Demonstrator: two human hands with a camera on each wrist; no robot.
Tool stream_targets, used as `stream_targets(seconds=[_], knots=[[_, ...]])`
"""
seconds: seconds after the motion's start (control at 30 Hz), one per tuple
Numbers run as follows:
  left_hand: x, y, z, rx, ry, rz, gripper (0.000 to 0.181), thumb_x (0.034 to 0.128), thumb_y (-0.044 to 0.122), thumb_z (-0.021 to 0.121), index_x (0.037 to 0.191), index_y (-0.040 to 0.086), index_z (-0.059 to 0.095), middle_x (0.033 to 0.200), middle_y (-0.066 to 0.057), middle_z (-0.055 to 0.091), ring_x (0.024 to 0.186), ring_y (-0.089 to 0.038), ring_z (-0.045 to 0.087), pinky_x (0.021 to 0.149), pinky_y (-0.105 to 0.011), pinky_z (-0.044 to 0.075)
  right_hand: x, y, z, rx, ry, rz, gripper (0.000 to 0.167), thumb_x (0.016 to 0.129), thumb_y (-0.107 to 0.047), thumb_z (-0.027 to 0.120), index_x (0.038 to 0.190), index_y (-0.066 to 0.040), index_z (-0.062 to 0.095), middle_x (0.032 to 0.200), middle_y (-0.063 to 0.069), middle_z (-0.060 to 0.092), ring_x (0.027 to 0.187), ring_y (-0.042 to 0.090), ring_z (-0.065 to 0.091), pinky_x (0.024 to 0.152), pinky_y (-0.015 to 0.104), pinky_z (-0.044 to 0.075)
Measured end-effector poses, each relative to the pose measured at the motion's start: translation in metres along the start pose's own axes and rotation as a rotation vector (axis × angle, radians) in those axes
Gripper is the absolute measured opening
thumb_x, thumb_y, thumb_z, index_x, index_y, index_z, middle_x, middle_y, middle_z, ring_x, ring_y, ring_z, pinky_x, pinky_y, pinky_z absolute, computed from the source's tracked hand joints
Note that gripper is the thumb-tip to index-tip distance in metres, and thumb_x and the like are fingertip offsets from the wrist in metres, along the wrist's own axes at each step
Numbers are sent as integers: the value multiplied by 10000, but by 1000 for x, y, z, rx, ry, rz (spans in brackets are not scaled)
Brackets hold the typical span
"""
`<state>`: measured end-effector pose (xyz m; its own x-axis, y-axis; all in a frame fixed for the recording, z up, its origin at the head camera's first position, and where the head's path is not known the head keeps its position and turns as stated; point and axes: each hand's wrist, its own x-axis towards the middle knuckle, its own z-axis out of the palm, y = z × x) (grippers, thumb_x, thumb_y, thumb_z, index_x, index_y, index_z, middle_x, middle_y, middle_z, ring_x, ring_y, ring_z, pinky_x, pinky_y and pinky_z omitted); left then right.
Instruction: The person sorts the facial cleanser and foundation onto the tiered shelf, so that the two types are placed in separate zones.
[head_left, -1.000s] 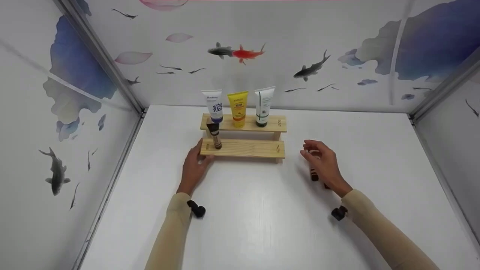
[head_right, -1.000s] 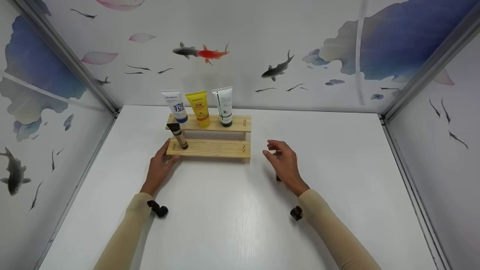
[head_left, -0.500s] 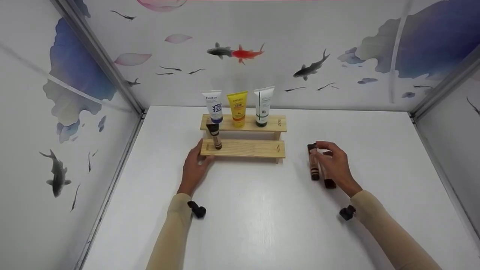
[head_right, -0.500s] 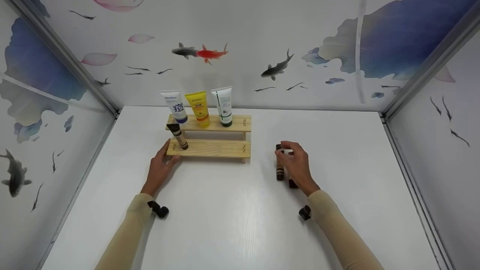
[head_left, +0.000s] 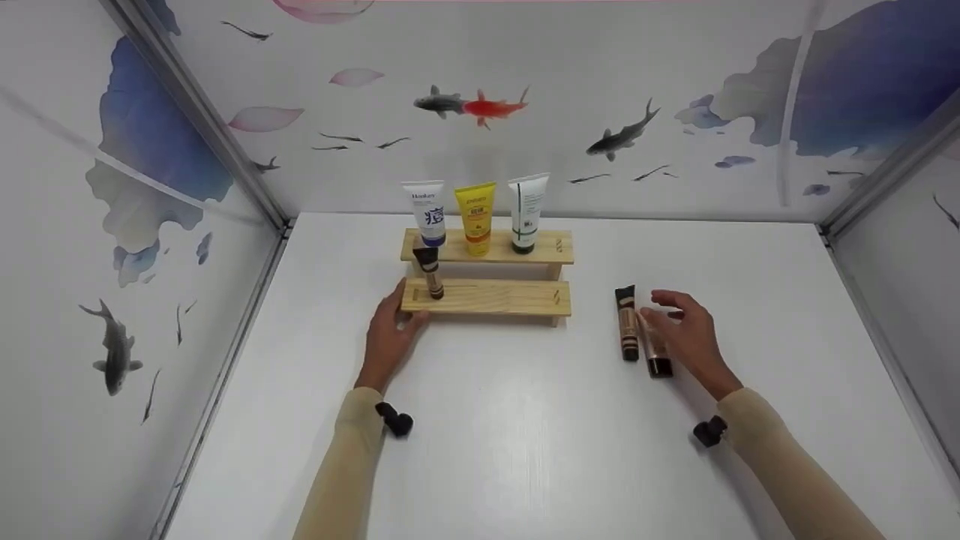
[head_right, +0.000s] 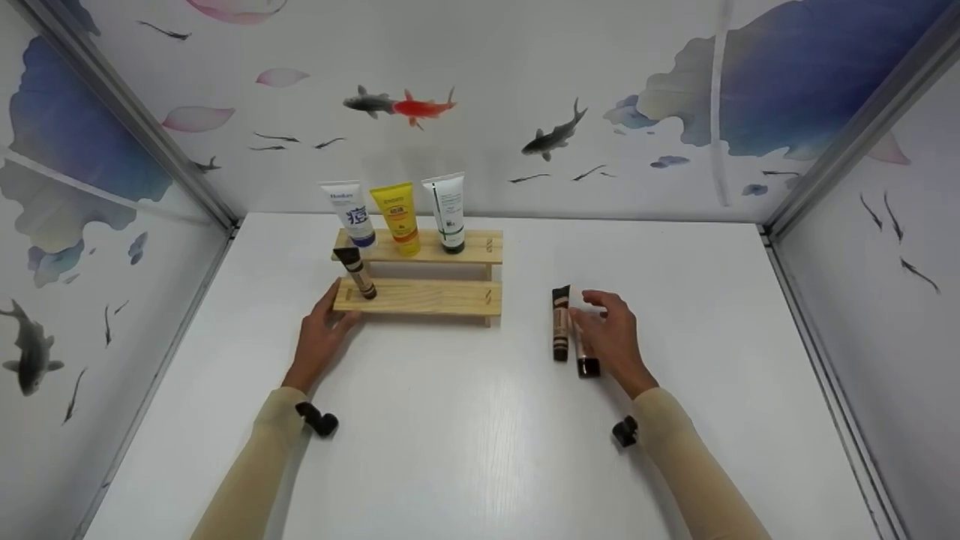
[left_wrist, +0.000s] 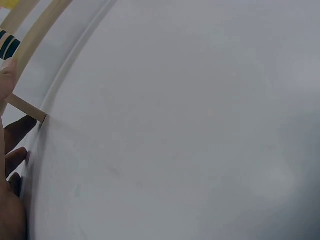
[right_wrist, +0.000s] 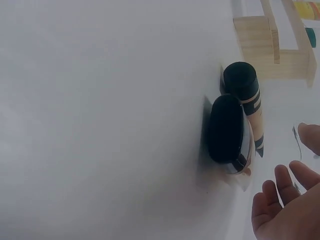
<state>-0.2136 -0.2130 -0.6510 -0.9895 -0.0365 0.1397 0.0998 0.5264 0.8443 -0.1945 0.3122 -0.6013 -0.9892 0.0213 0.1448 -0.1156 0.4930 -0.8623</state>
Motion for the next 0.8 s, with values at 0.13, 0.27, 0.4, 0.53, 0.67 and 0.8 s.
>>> stream_targets(seconds=[0.13,0.27,0.4,0.53,0.67,0.8], knots=[[-2,1,0,10,-3,-14,907,1048,609,682,1758,189,304,1713,-145,442,1584,-331,419,1320,-518,327,-6,5,-5,-24,4,32,502,1086,-291,752,1450,40,654,1447,239,666,1312,383,613,1008,237,454],[-1,0,0,1,-1,-11,907,1041,608,692,1755,196,314,1722,-139,432,1587,-327,416,1321,-507,327,-13,8,-8,-65,4,88,519,1092,-334,736,1464,19,652,1452,218,667,1264,346,618,932,189,475],[-1,0,0,-11,-1,-6,909,1041,612,694,1755,197,314,1730,-124,423,1593,-316,408,1327,-496,317,-18,11,-8,-87,6,110,526,1086,-359,742,1446,17,666,1408,212,686,1208,295,612,852,128,478],[-1,0,-1,-1,-5,-8,903,1048,600,691,1755,187,310,1733,-124,421,1602,-319,393,1332,-509,305,-23,15,-8,-95,2,102,508,1077,-330,760,1425,31,673,1343,226,702,1174,292,614,851,102,461],[-1,0,0,2,-9,-12,899,1048,598,692,1754,189,315,1728,-131,428,1594,-326,404,1328,-522,309,-27,21,-8,-89,-5,110,527,1069,-334,772,1435,27,661,1343,229,687,1201,311,606,911,138,443],[-1,0,0,1,-11,-26,900,1049,591,695,1757,195,307,1728,-125,427,1588,-320,411,1328,-518,308,-29,24,-6,-103,-10,92,543,1065,-346,777,1439,26,650,1374,231,667,1237,337,605,973,229,454]])
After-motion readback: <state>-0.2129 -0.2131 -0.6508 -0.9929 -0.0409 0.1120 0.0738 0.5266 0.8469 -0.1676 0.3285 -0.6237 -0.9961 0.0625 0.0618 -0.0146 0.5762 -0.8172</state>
